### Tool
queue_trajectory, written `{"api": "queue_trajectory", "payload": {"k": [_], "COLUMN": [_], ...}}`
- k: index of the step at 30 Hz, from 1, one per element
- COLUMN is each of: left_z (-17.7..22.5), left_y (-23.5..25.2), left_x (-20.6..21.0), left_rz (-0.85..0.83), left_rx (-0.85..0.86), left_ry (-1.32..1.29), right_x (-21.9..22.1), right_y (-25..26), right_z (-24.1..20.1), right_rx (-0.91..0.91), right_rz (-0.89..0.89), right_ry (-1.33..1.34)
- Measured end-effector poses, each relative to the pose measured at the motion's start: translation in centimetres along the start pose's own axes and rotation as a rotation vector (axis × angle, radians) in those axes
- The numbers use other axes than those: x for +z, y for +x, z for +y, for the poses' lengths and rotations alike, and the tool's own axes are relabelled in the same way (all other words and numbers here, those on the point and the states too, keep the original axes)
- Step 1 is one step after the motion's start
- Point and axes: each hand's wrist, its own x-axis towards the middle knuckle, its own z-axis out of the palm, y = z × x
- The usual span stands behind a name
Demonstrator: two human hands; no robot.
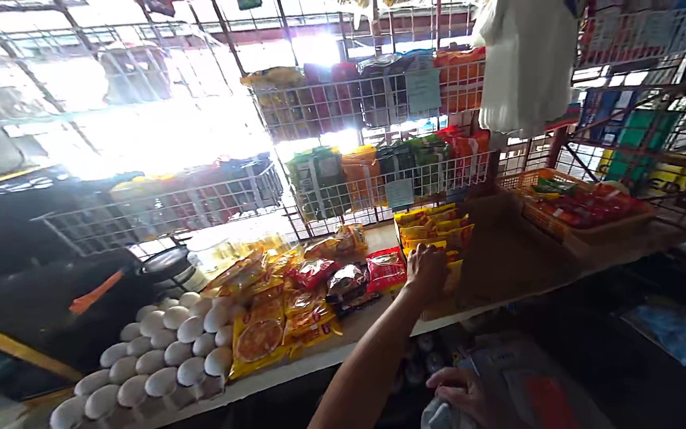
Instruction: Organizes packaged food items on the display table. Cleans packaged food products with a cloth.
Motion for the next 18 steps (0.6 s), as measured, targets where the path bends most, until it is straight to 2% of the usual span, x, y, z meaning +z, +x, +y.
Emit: {"api": "queue_trajectory", "payload": {"k": [2, 4, 7, 9, 11, 12, 13, 15, 18], "left_z": [-0.1, 0.0, 0.5, 0.9, 1.0, 0.9, 0.6, -0.7, -3.7], "left_y": [-0.1, -1.3, -3.1, -4.2, -4.8, -4.9, -5.0, -5.4, -4.9], "left_x": [-0.8, -2.5, -4.9, -5.3, -4.6, -4.0, -3.6, -3.3, -3.3], "left_rz": [-0.017, 0.034, 0.212, 0.319, 0.316, 0.281, 0.246, 0.216, 0.237], "left_rx": [0.028, 0.064, 0.119, 0.165, 0.236, 0.268, 0.285, 0.269, 0.117], "left_ry": [-0.108, -0.260, -0.507, -0.767, -1.009, -1.074, -1.095, -0.977, -0.537], "right_x": [-0.9, -1.5, -2.7, -4.0, -6.0, -7.2, -8.8, -11.1, -14.2], "right_y": [-0.4, -0.2, 1.0, 2.5, 3.7, 4.2, 4.6, 4.8, 4.8], "right_z": [-1.3, -2.2, -4.4, -6.9, -9.4, -10.4, -10.6, -11.4, -13.6], "right_rx": [0.009, -0.022, -0.123, -0.186, -0.208, -0.245, -0.294, -0.336, -0.239], "right_rz": [0.043, 0.071, 0.130, 0.311, 0.542, 0.604, 0.618, 0.641, 0.589], "right_ry": [0.193, 0.353, 0.430, 0.406, 0.403, 0.383, 0.324, 0.152, -0.384]}}
